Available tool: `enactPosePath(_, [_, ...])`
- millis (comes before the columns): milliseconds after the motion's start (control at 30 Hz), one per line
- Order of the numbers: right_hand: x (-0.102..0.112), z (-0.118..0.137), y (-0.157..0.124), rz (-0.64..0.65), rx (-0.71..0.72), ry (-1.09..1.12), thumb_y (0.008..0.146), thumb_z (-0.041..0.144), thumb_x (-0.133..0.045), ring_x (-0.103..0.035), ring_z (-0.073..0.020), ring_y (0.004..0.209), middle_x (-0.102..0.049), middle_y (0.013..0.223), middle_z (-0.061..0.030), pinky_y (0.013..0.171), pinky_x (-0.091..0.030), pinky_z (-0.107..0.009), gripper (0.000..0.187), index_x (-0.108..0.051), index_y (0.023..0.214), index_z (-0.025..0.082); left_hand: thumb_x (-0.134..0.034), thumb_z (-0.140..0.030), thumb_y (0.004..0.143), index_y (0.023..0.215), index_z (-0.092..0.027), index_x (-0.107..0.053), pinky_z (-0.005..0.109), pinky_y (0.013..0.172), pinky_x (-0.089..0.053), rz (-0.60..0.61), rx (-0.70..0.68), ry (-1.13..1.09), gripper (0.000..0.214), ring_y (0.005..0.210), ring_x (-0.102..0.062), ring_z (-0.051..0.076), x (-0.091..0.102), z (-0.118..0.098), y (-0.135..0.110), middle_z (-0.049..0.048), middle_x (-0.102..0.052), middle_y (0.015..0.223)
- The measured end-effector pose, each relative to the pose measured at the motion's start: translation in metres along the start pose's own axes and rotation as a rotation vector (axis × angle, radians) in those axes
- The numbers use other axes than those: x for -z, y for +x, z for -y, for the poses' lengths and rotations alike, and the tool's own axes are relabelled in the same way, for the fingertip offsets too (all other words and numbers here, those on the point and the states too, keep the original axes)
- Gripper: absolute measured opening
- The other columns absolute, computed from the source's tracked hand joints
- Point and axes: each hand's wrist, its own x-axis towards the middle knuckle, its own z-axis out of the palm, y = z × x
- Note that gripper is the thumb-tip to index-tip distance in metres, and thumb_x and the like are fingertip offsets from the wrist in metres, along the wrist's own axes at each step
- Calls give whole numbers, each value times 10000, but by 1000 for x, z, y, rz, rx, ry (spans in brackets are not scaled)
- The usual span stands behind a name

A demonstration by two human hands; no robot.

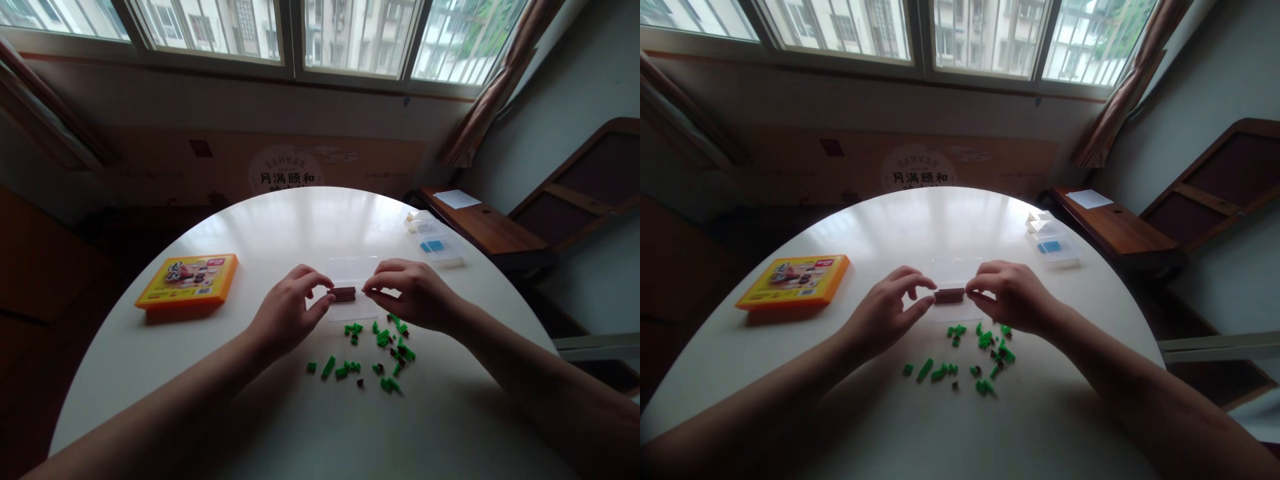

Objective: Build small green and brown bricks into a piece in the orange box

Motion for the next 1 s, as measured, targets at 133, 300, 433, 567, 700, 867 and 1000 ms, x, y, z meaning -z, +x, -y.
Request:
enactPosePath(133, [-5,0,0,58,-80,-86,843,181,-601,-598,-122,767,-668,835,-11,688,-425,-235,133,-723,879,222,-598,-345,844,1033,-233,-650,320,740,-506,57,10,30,226,800,-591,153,-3,3,1,43,-591,1061])
enactPosePath(300, [-12,2,0,107,-205,-143,832,203,-610,-601,-121,734,-673,810,-3,657,-405,-234,136,-738,856,239,-607,-375,833,1054,-234,-641,343,786,-514,104,-6,32,264,898,-605,193,-5,7,1,62,-595,1116])
enactPosePath(433, [-17,4,3,122,-271,-174,841,228,-600,-602,-122,713,-679,810,-1,634,-394,-233,147,-745,854,251,-620,-414,823,1070,-241,-627,356,801,-514,111,-21,53,302,928,-605,209,-7,10,0,62,-591,1141])
enactPosePath(567, [-24,6,6,119,-324,-226,845,260,-595,-591,-124,677,-681,795,4,604,-372,-237,156,-749,869,270,-626,-404,817,1085,-240,-621,359,801,-513,128,-27,73,314,938,-605,216,-7,11,0,59,-601,1134])
enactPosePath(700, [-28,6,7,121,-352,-256,849,280,-586,-598,-132,675,-685,794,6,595,-363,-241,167,-750,882,282,-617,-391,824,1084,-239,-622,366,817,-508,137,-27,68,301,957,-602,223,-7,12,1,58,-613,1120])
enactPosePath(867, [-25,7,5,124,-356,-241,858,275,-578,-615,-132,700,-697,819,12,603,-374,-241,179,-754,884,294,-622,-374,818,1081,-236,-621,393,861,-491,136,-22,61,297,1001,-590,239,-7,12,1,61,-632,1119])
enactPosePath(1000, [-20,7,3,105,-351,-233,874,282,-554,-614,-129,705,-704,854,-8,605,-376,-238,209,-757,923,273,-623,-378,814,1091,-235,-617,409,870,-485,151,0,71,312,1017,-585,252,-9,13,1,62,-646,1106])
